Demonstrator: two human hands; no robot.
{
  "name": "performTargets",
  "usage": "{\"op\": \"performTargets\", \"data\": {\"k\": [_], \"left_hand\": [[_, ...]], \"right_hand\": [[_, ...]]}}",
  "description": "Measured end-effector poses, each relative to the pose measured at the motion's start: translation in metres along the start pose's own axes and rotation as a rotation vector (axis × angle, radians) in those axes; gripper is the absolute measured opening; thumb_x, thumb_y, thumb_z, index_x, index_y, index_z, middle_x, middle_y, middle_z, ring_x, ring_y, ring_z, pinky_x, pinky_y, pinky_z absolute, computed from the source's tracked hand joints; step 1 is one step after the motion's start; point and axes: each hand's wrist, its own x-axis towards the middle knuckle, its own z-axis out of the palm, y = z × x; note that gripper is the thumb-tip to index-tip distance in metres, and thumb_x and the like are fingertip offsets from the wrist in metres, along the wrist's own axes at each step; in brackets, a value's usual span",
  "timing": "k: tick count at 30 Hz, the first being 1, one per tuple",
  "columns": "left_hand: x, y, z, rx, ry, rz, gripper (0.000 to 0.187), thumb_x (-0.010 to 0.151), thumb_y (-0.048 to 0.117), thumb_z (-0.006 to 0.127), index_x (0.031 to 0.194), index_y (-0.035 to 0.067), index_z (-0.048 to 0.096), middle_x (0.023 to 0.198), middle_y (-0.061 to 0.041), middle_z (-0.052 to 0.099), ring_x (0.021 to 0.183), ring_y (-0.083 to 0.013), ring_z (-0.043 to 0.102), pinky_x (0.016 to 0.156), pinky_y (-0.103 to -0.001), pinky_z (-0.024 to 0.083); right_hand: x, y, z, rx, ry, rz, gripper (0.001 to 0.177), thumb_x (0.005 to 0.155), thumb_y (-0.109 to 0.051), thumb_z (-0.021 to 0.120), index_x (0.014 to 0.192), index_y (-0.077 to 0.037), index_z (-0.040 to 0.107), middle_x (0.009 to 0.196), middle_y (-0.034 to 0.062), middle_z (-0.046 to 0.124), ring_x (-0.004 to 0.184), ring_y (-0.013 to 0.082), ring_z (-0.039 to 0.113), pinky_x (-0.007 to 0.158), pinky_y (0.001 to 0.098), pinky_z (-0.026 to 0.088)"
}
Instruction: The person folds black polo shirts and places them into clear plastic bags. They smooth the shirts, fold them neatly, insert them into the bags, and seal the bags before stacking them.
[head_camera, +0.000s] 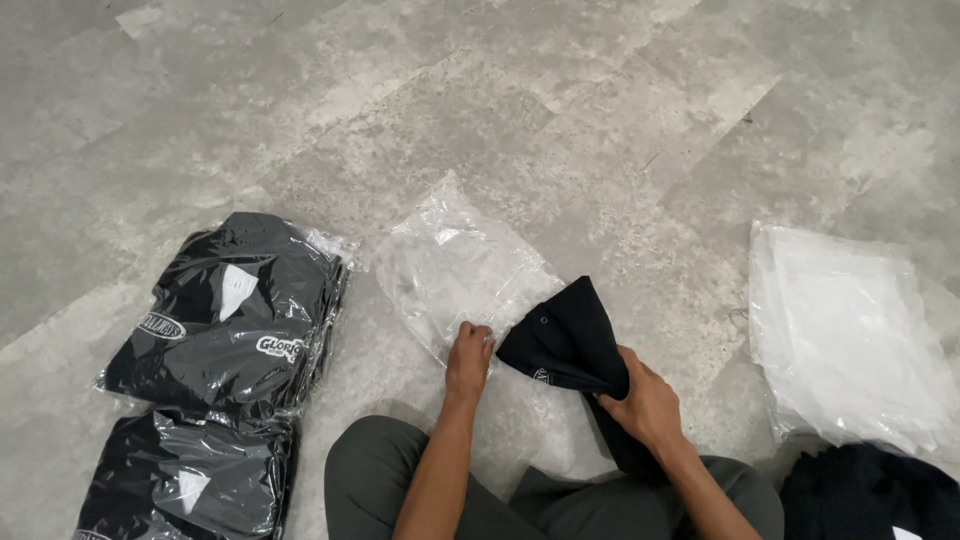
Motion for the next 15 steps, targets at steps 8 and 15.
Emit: {"op": "performTargets", "data": {"k": [8, 15], "left_hand": [[0.002, 0.007, -0.006, -0.103, -0.001, -0.022, 0.016, 0.105, 0.008, 0.059, 0.105, 0.006, 0.075, 0.098, 0.000, 0.054, 0.084, -0.0145, 0.058, 0.074, -0.027, 0.050], [0.008, 0.036, -0.029, -0.088, 0.166, 0.216, 0.019, 0.104, 0.008, 0.063, 0.119, 0.005, 0.075, 0.093, -0.003, 0.059, 0.092, -0.0196, 0.056, 0.073, -0.030, 0.052]], "right_hand": [[0.000, -0.004, 0.003, -0.009, -0.041, 0.023, 0.082, 0.077, -0.040, 0.077, 0.151, -0.035, 0.043, 0.116, 0.0031, 0.076, 0.097, 0.0335, 0.074, 0.071, 0.0498, 0.059], [0.001, -0.005, 0.009, -0.004, -0.001, 0.042, 0.082, 0.080, -0.046, 0.077, 0.153, -0.034, 0.040, 0.109, 0.0066, 0.076, 0.091, 0.0345, 0.074, 0.066, 0.0497, 0.058]]}}
